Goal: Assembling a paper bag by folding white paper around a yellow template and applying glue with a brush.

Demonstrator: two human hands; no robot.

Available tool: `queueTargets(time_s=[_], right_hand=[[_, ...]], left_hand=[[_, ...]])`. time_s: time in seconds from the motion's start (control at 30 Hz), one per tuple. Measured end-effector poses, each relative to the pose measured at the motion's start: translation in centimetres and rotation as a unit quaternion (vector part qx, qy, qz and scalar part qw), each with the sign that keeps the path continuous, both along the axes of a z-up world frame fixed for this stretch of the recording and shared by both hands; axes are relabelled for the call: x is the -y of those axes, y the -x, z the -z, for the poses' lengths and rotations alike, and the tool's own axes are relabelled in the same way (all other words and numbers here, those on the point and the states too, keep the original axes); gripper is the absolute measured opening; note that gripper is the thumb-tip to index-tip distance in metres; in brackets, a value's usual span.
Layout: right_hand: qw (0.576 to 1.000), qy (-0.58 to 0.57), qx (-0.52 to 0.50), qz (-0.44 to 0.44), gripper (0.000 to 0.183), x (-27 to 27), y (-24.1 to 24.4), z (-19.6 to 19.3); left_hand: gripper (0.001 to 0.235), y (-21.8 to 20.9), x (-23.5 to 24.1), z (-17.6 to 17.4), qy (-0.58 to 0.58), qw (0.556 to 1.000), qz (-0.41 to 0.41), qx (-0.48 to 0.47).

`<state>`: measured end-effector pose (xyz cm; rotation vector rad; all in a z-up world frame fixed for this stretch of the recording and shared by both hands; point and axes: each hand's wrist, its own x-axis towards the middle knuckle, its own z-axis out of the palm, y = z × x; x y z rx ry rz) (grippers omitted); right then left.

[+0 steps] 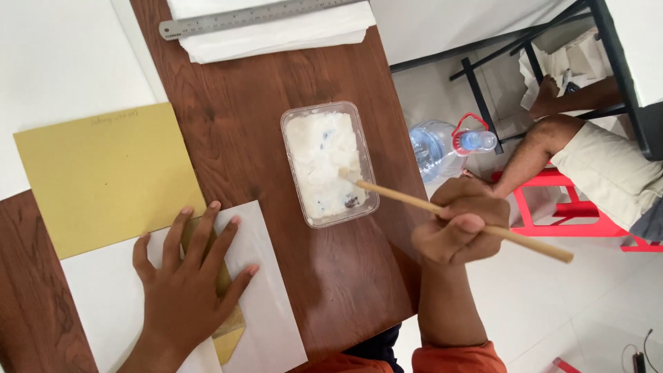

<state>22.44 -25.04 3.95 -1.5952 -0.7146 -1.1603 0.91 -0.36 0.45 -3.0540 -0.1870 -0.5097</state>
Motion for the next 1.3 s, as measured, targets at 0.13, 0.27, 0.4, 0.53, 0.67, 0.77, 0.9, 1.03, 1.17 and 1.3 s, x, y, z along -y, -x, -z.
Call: queueTargets(time_s=[0.13,0.27,0.4,0.53,0.67,0.77,0.9,1.03,1.17,1.3], right_hand=[[0.847,0.201,0.397,0.292,0.086,1.5,-2.1,-0.9],[0.998,-0.067,-0.006,-0.006,0.042,-0.2,0.2,-1.1],[0.995,-0.039,-0.096,0.005,0.046,-0.1,0.6,-0.6],[0.992,-0.105,-0.067,-0.034,0.042,0.2,0.0,0.1],[0.996,-0.049,-0.068,0.011,0.044,-0.3,0.0,-1.8],[0.994,-0.008,-0.105,-0.013,0.044,-0.2,0.0,-1.3],[0.989,-0.051,-0.138,-0.017,0.044,-0.9,0.5,-2.4],[0.993,-0.059,-0.105,0.002,0.039,-1.3,0.5,-3.8],[0.972,-0.147,-0.183,0.001,0.038,-1.7,0.9,-5.2],[0.936,-0.175,-0.290,-0.093,0.039,-0.7,1.5,-5.0]], left_hand=[[0.063,0.0,-0.1,0.0,-0.005,1.000,-0.005,-0.008],[0.061,0.2,0.1,-0.1,0.013,1.000,0.000,-0.001],[0.061,0.2,0.0,-0.1,0.010,1.000,0.002,-0.003],[0.060,0.2,0.0,-0.1,0.019,1.000,-0.002,-0.010],[0.062,0.5,0.1,-0.1,0.018,1.000,-0.003,-0.016],[0.061,0.4,0.0,0.0,0.020,1.000,-0.001,-0.007],[0.062,0.6,0.1,0.0,0.027,1.000,-0.001,-0.006],[0.063,0.6,0.0,0.1,0.020,1.000,-0.002,0.001],[0.062,0.7,-0.1,0.1,0.018,1.000,0.000,0.018],[0.063,1.0,-0.1,0.9,0.067,0.998,0.009,0.013]])
